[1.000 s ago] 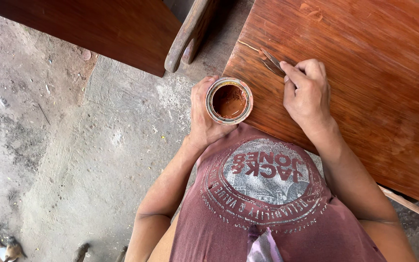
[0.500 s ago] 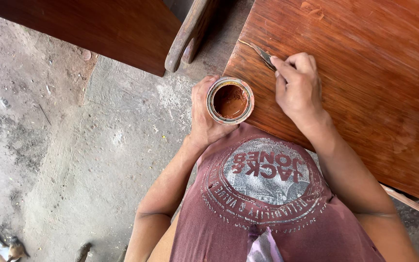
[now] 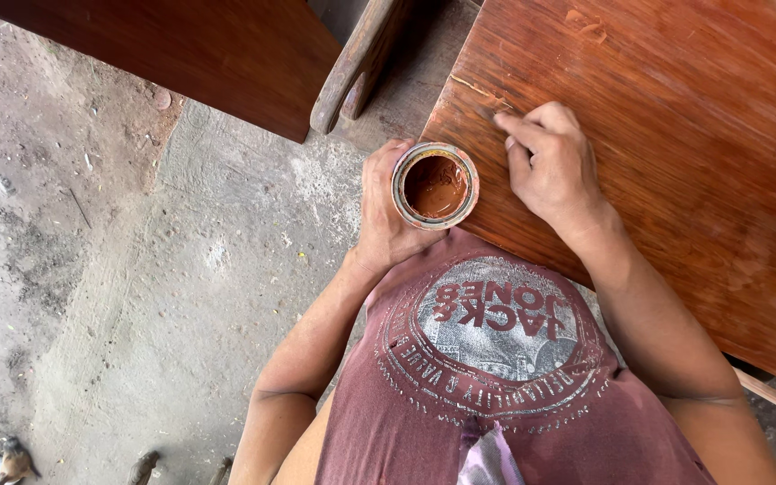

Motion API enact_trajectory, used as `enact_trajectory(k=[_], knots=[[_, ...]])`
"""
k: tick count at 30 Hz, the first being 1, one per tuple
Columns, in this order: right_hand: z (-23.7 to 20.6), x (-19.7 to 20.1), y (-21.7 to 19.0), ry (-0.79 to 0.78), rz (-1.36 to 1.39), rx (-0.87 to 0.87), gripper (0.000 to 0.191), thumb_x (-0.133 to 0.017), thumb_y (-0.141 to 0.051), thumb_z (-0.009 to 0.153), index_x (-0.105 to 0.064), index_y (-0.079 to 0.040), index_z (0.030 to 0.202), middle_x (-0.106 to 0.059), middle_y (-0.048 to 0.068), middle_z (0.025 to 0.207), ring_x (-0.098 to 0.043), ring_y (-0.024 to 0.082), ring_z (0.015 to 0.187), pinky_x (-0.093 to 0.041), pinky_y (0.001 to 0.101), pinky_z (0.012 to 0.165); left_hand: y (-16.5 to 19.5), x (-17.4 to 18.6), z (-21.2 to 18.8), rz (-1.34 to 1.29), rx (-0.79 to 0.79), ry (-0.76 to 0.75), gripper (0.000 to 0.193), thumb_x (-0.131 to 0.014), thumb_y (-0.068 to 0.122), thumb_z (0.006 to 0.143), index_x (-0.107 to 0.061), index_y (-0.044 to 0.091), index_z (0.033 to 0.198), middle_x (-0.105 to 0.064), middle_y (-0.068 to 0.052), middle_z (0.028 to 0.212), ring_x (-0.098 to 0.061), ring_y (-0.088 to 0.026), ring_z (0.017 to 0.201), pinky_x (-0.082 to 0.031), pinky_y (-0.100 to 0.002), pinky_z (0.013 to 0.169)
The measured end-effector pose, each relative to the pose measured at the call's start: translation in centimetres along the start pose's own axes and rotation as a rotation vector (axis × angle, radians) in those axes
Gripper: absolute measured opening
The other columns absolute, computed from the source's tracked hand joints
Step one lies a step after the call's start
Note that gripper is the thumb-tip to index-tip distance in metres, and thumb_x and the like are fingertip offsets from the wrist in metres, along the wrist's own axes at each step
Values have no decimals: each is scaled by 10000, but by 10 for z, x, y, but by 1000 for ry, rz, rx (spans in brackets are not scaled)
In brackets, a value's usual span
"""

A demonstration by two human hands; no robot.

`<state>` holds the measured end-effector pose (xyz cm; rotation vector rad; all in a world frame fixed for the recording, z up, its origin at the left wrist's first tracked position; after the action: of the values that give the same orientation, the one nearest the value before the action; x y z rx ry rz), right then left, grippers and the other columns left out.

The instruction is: The person holds a can of wood stain in one hand and uses a small flat blade to spread the stain over wooden furniture panels, working the liquid into the surface and along edges. They reposition the panels and move between boards, coating different sections of each panel.

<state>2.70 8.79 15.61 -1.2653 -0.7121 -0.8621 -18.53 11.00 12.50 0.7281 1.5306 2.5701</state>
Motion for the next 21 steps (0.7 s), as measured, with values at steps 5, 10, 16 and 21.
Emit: enact_trajectory(k=[5,10,16,21], knots=[[8,-6,-1,32,-122,-14,275,-733,4,971,-773,-24,1242,-613,122,1006,-595,271,965,-531,370,774,-3,0,-3,-22,-9,8,985,-939,295,699,-375,78,1476,-504,-176,1453,-505,-385,1376,-421,-517,1176],[11,-8,-1,10,-34,11,231,-738,-7,977,-784,-40,1200,-614,107,982,-597,256,959,-526,386,826,-7,-1,-6,-26,6,6,997,-935,300,708,-365,76,1494,-493,-180,1471,-501,-383,1386,-420,-521,1189],[17,-9,-2,-2,-13,38,260,-730,3,975,-783,-32,1227,-618,112,943,-598,259,921,-509,378,800,-7,-1,-9,-19,-6,4,995,-937,309,701,-373,72,1487,-503,-168,1467,-494,-385,1391,-416,-527,1191],[24,-7,-7,22,-90,65,233,-739,4,975,-797,-41,1197,-634,122,946,-604,265,905,-499,369,749,-5,-3,-6,-10,3,6,973,-935,322,719,-382,72,1480,-509,-163,1464,-502,-376,1391,-421,-516,1193]])
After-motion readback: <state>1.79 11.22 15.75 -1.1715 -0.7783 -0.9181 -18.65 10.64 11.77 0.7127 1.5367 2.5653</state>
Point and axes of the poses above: each hand's wrist, its own z-axis towards the middle knuckle, its own x-axis out of the back of the hand, y = z × x, the point moved 8 cm from there along z, towards the middle knuckle
